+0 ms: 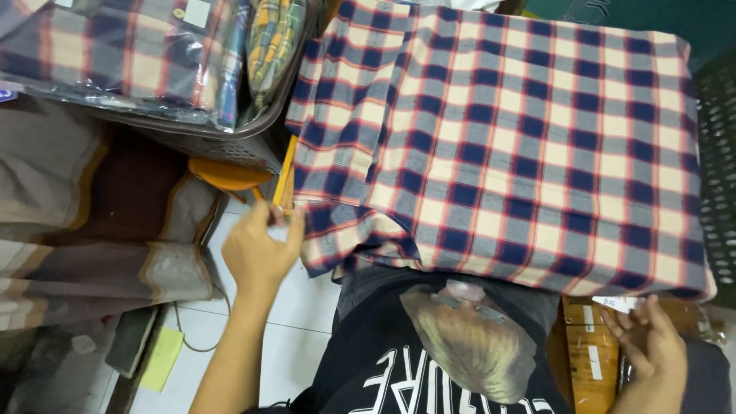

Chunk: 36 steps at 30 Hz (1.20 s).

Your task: The person uses scissors to cut a tag off a plaid shirt, then places the scissors on the table. They proceed to unfold the shirt, smooth it out, and fold it neatly on the wooden table.

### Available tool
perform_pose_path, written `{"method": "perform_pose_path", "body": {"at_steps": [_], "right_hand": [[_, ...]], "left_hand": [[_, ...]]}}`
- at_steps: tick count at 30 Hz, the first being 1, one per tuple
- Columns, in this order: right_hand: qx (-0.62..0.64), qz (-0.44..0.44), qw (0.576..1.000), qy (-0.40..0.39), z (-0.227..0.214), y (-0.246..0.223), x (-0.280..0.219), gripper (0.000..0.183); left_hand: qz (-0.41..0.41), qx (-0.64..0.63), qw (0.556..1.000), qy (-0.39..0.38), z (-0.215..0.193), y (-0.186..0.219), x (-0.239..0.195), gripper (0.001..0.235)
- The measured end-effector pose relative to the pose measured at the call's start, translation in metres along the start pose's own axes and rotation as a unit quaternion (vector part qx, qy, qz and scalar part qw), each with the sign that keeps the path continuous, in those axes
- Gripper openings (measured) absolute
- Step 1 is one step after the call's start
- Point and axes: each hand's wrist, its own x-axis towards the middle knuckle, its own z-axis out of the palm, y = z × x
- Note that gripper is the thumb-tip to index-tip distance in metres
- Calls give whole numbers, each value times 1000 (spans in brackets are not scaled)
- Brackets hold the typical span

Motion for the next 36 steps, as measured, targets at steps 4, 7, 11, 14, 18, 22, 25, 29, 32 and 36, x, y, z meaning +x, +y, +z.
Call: {"method": "perform_pose_path", "body": {"at_steps": [4, 7, 11, 14, 18, 22, 25, 29, 32, 36], "right_hand": [[37, 51, 998, 6, 5, 18, 14, 37], [182, 13, 983, 31, 23, 27, 11, 22], [228, -27, 971, 67, 50, 0, -15, 15], [118, -77, 964, 224, 73, -18, -33, 31], [2, -93, 977, 192, 58, -9, -21, 24], [39, -151, 967, 202, 62, -16, -27, 10], [80, -74, 978, 177, 92, -50, -62, 29], [154, -60, 972, 167, 69, -47, -41, 25], [116, -16, 992, 51, 59, -63, -52, 44], [-159, -102, 981, 45, 34, -95, -80, 50]], "left_hand": [[115, -4, 984, 139, 26, -5, 50, 25], [96, 62, 993, 35, 58, -15, 89, 44], [43, 36, 998, 6, 86, -10, 106, 49], [2, -25, 1000, -16, 106, -30, 117, 31], [-43, -245, 968, 42, 125, -62, 127, 13], [48, -161, 975, 145, 102, -41, 114, 16], [-25, -27, 997, 67, 72, -5, 106, 26], [-39, 45, 998, 25, 69, -4, 107, 25], [-38, 8, 999, 28, 67, -8, 105, 23], [-29, -171, 975, 139, 73, -22, 103, 24]]}}
